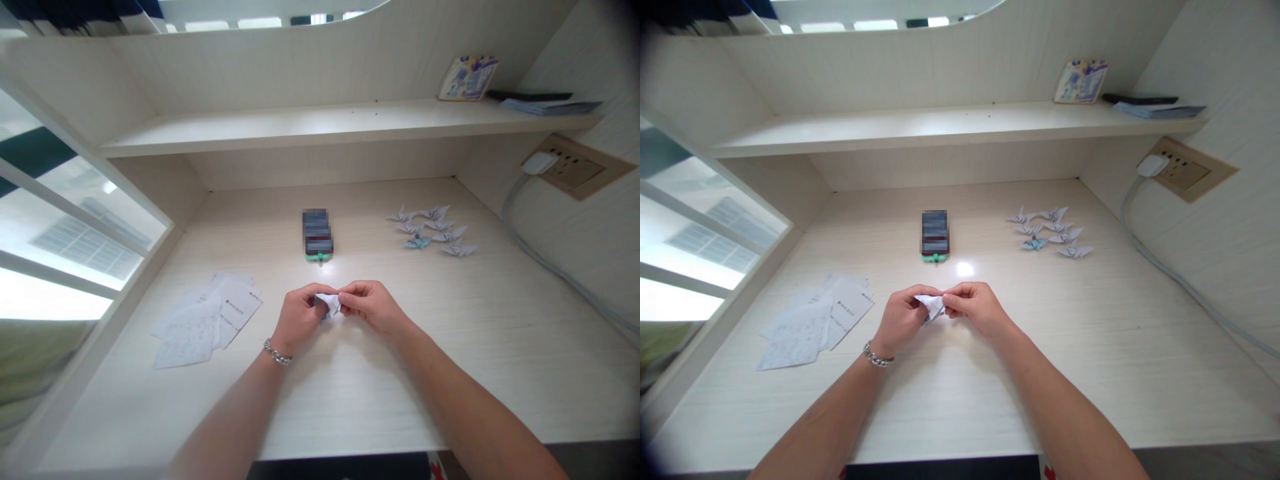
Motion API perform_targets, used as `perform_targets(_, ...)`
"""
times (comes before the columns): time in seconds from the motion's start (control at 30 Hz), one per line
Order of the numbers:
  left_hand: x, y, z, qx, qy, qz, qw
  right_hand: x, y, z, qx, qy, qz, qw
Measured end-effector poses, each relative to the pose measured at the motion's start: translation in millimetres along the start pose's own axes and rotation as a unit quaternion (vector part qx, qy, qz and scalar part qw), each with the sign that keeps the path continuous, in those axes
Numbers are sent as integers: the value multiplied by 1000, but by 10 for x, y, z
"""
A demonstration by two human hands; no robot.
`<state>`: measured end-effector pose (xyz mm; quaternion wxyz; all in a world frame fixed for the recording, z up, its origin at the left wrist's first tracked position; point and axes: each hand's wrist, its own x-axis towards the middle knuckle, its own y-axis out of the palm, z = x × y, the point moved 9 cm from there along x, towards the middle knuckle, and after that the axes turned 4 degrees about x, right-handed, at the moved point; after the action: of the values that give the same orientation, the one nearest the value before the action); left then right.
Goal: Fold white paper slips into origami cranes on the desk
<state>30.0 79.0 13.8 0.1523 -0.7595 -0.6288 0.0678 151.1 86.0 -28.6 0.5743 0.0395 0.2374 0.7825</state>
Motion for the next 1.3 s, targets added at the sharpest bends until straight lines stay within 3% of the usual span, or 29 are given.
perform_targets(0.23, 18, 64, -90, -6, 7, 27, 1000, -8, -7, -44, 39, 48, 6, 998)
perform_targets(0.4, 25, 64, 7, -53, -45, 22, 997, -13, 31, -83, 39, 71, 21, 996)
perform_targets(0.63, 36, 135, 103, -124, -61, 55, 989, -22, 38, -79, 63, 70, 25, 995)
perform_targets(0.73, 47, 109, 130, -110, -57, 31, 992, 10, 32, -84, 50, 50, 12, 997)
perform_targets(0.9, 40, -23, 212, -15, -79, -46, 996, 25, -64, 1, -51, -16, -72, 996)
perform_targets(1.07, 17, -145, 197, 74, -70, -102, 990, -85, 93, 221, -266, -118, -70, 954)
perform_targets(1.3, 49, 9, 297, -41, -93, -63, 993, -98, 43, 199, -300, -126, -116, 938)
